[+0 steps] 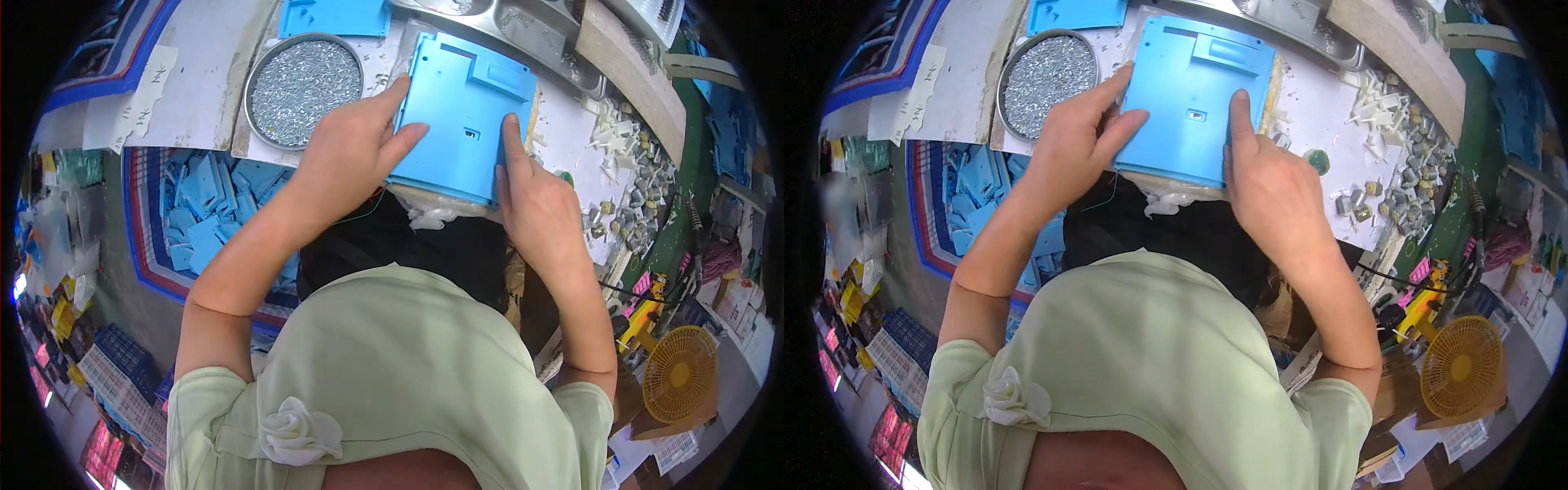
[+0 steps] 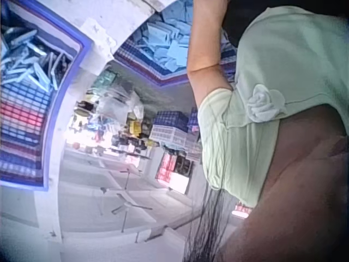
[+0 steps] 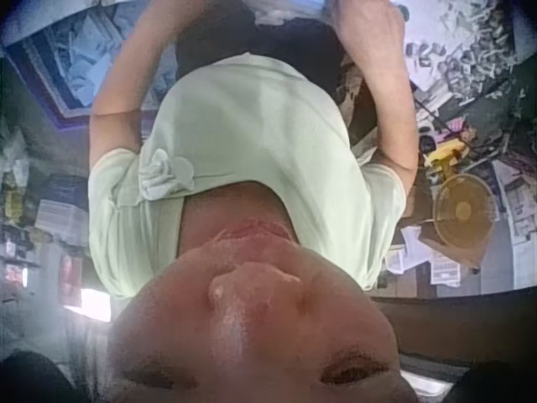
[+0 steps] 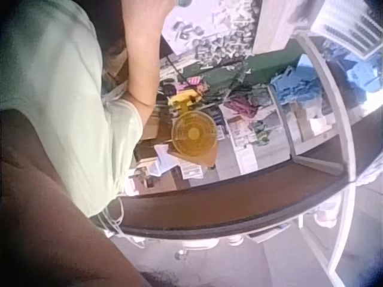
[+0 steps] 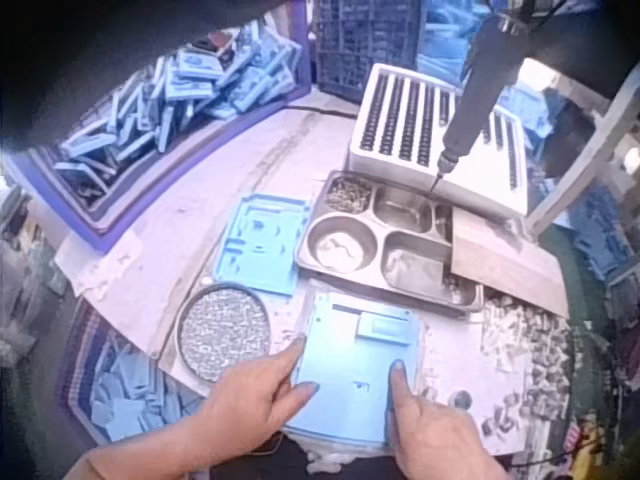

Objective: Assembling components into a blue plastic casing, including soldering wires to a circuit board and securing the housing with a power drill.

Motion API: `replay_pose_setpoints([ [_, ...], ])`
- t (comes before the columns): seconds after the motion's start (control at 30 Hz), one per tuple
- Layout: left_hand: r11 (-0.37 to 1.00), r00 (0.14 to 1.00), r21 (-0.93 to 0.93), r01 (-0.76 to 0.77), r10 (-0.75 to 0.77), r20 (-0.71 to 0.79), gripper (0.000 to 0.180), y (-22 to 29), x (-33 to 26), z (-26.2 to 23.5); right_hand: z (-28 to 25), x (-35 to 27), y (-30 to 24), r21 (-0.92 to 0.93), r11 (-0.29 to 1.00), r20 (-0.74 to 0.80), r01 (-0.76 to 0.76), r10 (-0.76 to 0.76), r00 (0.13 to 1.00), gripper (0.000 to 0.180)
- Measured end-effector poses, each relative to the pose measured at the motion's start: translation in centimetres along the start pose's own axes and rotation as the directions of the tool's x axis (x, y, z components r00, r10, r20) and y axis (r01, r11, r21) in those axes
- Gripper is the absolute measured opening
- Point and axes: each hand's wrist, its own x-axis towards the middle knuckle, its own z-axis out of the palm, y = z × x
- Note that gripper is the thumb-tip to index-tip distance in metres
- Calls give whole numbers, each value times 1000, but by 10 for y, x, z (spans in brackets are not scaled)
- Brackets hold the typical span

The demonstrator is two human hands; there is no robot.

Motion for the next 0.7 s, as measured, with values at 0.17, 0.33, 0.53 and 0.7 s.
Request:
replay_pose_setpoints([
  [0.17,965,961,-259,51,23,274,87,-10,-8,-28,-24,2,4,165,986,166,-5,-23,986,78],
  [0.33,956,951,-269,116,-28,309,94,-9,-13,-25,-20,3,2,104,993,156,54,-70,985,90],
  [0.53,951,968,-307,26,53,245,83,-16,-19,-28,-25,4,0,110,994,202,-21,-2,979,95],
  [0.7,970,983,245,9,37,-180,27,-43,-16,-83,-43,13,-10,-80,995,319,-52,75,945,92],
])
